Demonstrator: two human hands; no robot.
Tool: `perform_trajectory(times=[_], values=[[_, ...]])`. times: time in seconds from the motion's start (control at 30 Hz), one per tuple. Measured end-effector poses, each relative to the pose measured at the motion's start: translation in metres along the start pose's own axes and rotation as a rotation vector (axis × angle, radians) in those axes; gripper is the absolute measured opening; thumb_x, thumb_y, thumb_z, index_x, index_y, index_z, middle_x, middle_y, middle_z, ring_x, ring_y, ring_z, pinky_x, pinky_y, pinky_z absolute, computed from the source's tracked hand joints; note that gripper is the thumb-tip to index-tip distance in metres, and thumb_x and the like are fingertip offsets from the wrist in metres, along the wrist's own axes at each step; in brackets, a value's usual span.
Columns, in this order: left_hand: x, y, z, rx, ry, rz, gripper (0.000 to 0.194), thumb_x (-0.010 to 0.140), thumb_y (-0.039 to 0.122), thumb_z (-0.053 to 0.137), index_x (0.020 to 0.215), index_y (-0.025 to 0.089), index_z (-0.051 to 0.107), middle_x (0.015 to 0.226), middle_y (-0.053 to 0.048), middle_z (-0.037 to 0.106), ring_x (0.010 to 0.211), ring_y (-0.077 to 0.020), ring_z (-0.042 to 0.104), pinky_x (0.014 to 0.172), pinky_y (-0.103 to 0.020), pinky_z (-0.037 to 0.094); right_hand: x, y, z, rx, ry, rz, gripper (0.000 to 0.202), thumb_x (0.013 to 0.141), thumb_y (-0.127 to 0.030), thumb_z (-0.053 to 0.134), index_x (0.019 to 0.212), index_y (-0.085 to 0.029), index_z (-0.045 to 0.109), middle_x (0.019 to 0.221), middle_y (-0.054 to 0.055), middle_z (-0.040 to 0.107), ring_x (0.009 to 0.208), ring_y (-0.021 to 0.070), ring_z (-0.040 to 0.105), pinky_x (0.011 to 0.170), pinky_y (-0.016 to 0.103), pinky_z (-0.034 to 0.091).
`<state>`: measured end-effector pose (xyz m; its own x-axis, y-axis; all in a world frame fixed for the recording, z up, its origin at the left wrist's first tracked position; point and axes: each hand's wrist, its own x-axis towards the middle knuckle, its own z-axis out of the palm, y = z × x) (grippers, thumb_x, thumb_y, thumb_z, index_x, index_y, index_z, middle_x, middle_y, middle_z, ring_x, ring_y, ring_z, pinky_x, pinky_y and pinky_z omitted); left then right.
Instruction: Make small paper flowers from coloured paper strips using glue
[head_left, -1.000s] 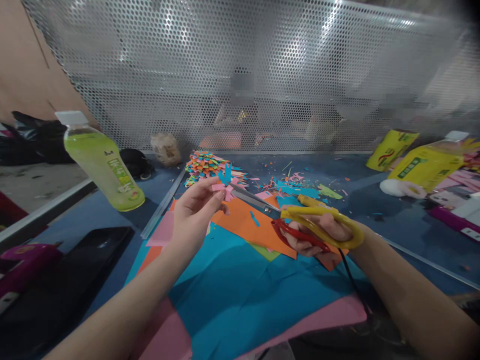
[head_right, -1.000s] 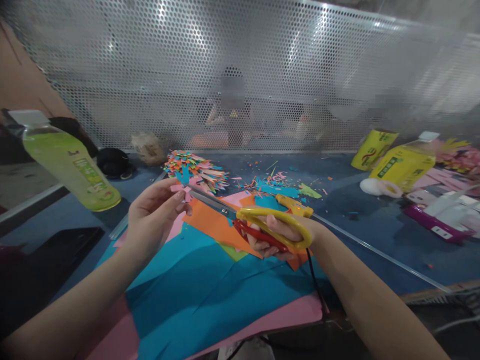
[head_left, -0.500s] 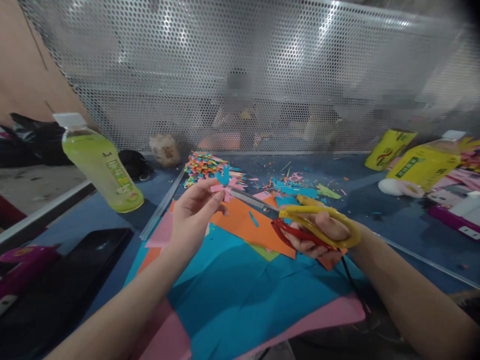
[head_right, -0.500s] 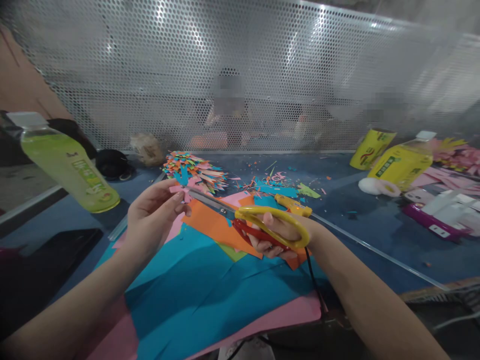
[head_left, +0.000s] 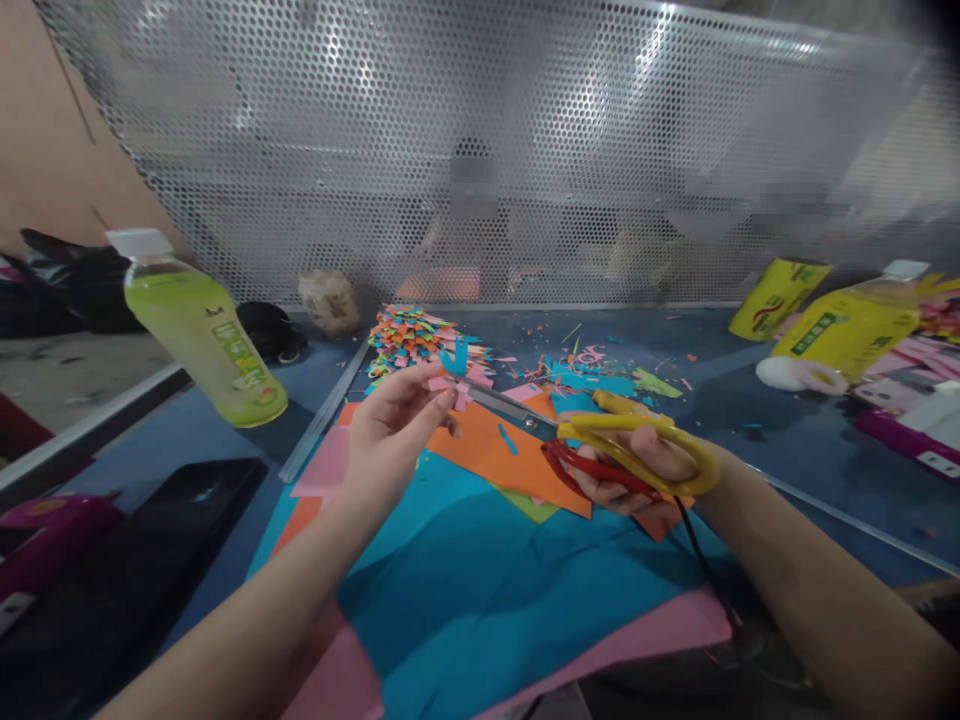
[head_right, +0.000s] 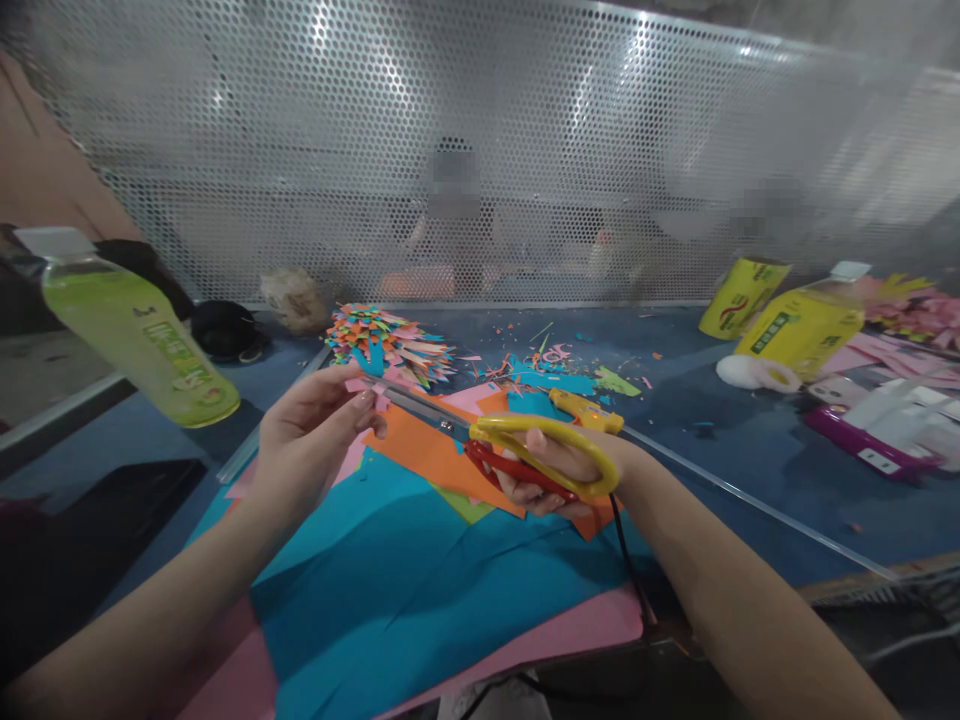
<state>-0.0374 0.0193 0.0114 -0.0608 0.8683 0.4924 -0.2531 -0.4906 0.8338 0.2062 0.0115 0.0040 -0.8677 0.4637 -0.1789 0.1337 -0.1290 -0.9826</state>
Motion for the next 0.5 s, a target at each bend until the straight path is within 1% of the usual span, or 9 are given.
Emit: perform_trajectory(times=[0.17,0.3,0.4,0.5], values=[[0.0,0.0,0.001,0.008,0.007,-0.009,0.023,0.061,0.018,0.069,0.083,0.021,0.065,0.06,0.003,0.057,0.05,-0.0095,0.055,0.047,-0.025,0.049,0.001,-0.006,0.004,0.063,0.027,0.051,0.065,0.052,-0.081,0.044,0.066,-0.018,0.036,0.053,-0.008,0.031,0.036,-0.0002,0.023,0.022,0.012,0.018],[0.001,-0.001,0.0,0.005,0.024,-0.04,0.024,0.061,0.018,0.069,0.085,0.021,0.064,0.061,0.003,0.057,0.05,-0.009,0.054,0.047,-0.024,0.049,0.0,-0.009,0.004,0.088,0.024,0.018,0.063,0.053,-0.078,0.048,0.065,-0.018,0.035,0.052,-0.008,0.031,0.035,-0.0007,0.022,0.021,0.011,0.021],[0.005,-0.004,-0.003,0.002,0.075,-0.096,0.025,0.061,0.02,0.069,0.085,0.019,0.064,0.066,0.001,0.059,0.055,-0.0092,0.055,0.049,-0.023,0.049,0.0,-0.01,0.0,0.053,0.022,-0.034,0.062,0.054,-0.078,0.047,0.063,-0.018,0.036,0.053,-0.008,0.03,0.035,-0.0006,0.022,0.021,0.011,0.022],[0.01,-0.008,-0.009,0.029,0.156,-0.134,0.029,0.06,0.023,0.069,0.088,0.017,0.062,0.07,0.0,0.06,0.063,-0.01,0.056,0.052,-0.022,0.048,0.001,-0.01,-0.004,0.017,0.022,-0.075,0.061,0.057,-0.078,0.044,0.061,-0.017,0.037,0.049,-0.008,0.029,0.033,-0.0003,0.023,0.021,0.012,0.023]])
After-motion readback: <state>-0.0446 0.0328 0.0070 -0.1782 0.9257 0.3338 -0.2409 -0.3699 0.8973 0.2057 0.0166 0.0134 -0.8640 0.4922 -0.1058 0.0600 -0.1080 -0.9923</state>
